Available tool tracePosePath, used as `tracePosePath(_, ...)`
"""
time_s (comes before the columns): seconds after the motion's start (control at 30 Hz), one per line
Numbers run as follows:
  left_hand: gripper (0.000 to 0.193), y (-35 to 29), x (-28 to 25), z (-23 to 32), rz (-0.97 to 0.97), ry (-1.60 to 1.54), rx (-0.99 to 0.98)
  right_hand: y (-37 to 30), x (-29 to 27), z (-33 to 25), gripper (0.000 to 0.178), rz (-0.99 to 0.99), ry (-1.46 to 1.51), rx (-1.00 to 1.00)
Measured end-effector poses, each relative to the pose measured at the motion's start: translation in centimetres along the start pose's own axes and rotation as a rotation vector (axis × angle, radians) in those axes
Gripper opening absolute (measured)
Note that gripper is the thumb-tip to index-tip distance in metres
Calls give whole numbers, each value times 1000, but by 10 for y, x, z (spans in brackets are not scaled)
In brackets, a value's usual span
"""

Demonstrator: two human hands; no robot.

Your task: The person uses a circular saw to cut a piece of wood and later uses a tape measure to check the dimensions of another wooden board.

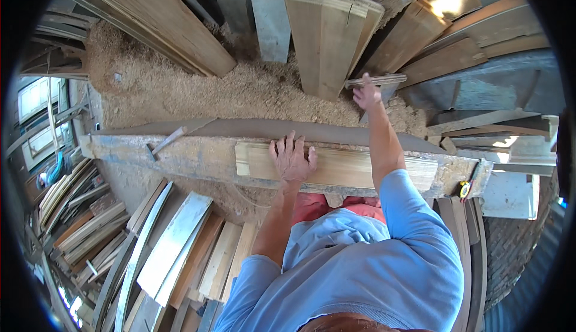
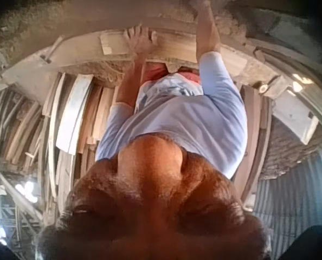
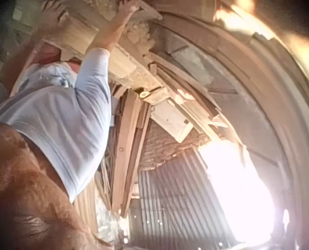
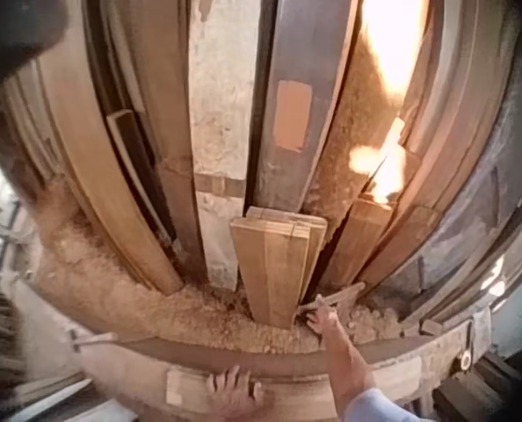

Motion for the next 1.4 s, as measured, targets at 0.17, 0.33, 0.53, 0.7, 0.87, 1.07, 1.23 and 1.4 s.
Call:
tracePosePath(0.17,42,6,3,8,5,25,29,6,-36,-22,18,209,223,-82)
tracePosePath(0.33,43,0,8,5,-52,57,8,-95,-93,-57,27,134,59,-409)
tracePosePath(0.53,40,2,10,13,-126,144,26,-280,-124,-98,19,28,135,-675)
tracePosePath(0.7,42,-5,11,1,-148,202,5,-394,-132,-76,10,-128,312,-858)
tracePosePath(0.87,44,-6,13,4,-137,205,52,-500,-151,-3,14,-337,588,-983)
tracePosePath(1.07,50,-9,52,6,-293,122,158,-461,-243,103,19,110,568,-875)
tracePosePath(1.23,64,-4,28,-2,-349,19,214,-411,-237,164,29,110,763,-657)
tracePosePath(1.4,79,-30,19,14,-249,10,570,-375,-256,218,30,108,845,-564)
Point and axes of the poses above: each hand's wrist, its own y-axis towards the middle knuckle, its own x-axis out of the palm, z = x × y, the point moved 10 cm from there along y, towards the middle knuckle, and after that the axes turned 3 degrees about y, right-handed, at the moved point
